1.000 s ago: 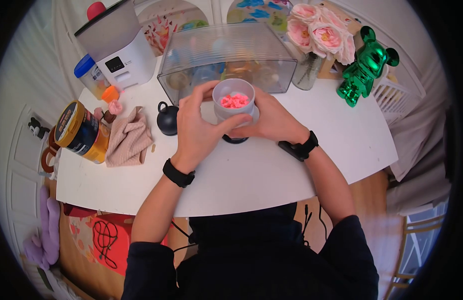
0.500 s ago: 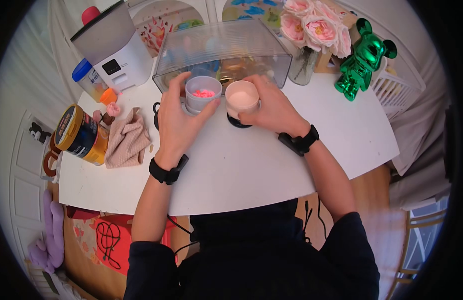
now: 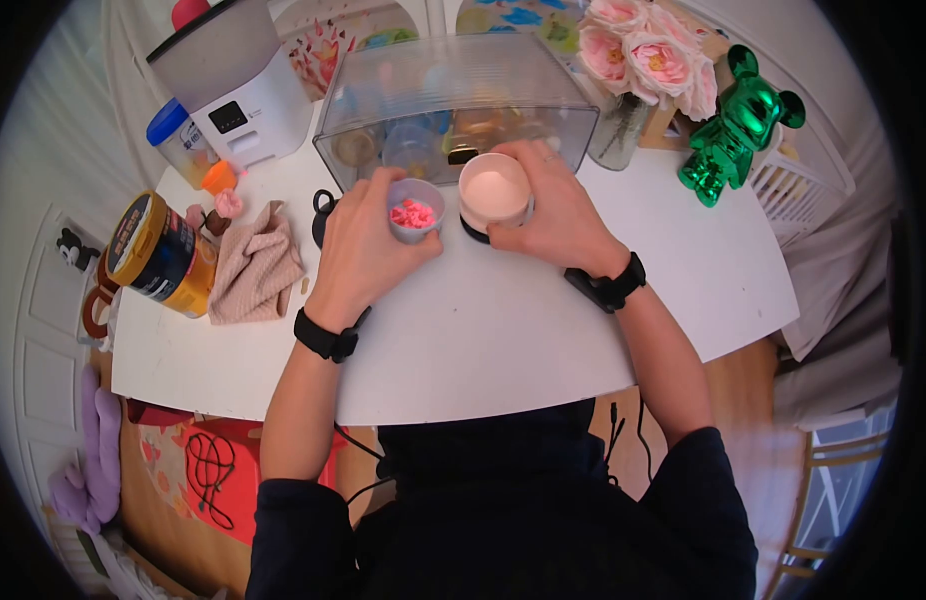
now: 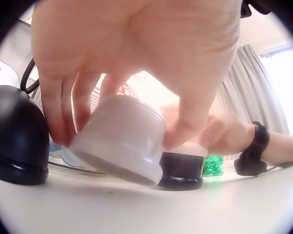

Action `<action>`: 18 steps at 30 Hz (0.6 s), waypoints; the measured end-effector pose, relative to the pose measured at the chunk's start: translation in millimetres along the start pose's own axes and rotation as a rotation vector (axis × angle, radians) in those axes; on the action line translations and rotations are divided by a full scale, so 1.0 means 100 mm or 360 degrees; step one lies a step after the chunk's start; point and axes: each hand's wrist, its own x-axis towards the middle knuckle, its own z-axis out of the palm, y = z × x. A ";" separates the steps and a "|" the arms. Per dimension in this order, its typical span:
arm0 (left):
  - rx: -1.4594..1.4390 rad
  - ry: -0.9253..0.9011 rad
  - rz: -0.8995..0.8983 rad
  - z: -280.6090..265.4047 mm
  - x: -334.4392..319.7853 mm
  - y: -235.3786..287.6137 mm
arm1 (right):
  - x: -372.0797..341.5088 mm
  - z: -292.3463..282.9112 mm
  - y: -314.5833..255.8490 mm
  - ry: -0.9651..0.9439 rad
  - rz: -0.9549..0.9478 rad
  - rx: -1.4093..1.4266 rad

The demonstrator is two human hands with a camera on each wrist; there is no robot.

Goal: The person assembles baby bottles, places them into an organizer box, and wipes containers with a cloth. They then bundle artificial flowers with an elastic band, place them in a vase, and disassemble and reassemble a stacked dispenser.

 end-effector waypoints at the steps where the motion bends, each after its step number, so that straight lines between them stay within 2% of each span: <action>1: -0.0001 -0.0003 -0.0001 -0.01 0.00 0.01 | 0.00 0.00 -0.02 0.0077 -0.0085 -0.0039; 5: 0.0002 -0.0052 -0.0040 0.00 -0.01 0.02 | 0.00 -0.01 -0.02 0.0243 -0.0304 -0.0061; 18: 0.0207 -0.0092 -0.0054 0.02 -0.02 -0.01 | -0.02 -0.05 -0.08 0.0144 -0.0450 -0.0105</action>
